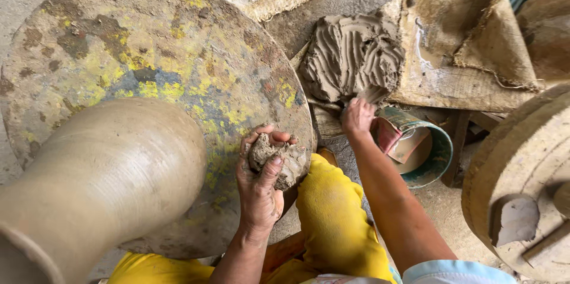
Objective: The person places a clay pot on a potter's wheel, picks up a piece of clay, and forms a coil of clay using their hands. They then press the coil onto the top of the pot and smooth it onto the rim.
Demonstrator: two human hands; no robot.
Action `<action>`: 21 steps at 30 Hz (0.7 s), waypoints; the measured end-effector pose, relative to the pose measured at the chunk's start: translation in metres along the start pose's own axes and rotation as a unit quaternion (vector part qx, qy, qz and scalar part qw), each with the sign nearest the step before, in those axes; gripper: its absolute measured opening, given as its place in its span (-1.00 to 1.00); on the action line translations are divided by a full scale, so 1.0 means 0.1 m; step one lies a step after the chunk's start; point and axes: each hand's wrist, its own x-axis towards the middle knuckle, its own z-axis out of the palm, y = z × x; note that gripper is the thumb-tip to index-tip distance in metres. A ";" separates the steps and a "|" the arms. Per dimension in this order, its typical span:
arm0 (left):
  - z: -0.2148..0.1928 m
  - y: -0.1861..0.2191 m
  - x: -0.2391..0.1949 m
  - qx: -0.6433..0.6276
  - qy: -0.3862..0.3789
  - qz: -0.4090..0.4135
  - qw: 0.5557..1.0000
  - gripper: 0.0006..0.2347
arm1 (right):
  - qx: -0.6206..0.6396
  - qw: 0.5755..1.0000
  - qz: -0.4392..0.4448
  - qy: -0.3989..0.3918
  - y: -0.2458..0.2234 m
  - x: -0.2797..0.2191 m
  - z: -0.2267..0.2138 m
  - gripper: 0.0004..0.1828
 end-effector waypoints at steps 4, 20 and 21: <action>0.01 0.04 -0.13 -0.020 -0.002 0.009 1.000 -0.57 | 0.049 0.994 -0.089 0.042 0.10 -0.15 0.15 -0.72; -0.21 0.06 -0.65 0.003 0.034 -0.005 0.999 -0.56 | 0.057 0.983 -0.052 -0.168 -0.17 -0.22 -0.92 -0.19; -0.23 0.07 -0.66 0.004 0.037 -0.010 0.999 -0.56 | 0.056 0.982 -0.052 -0.173 -0.16 -0.24 -0.81 -0.19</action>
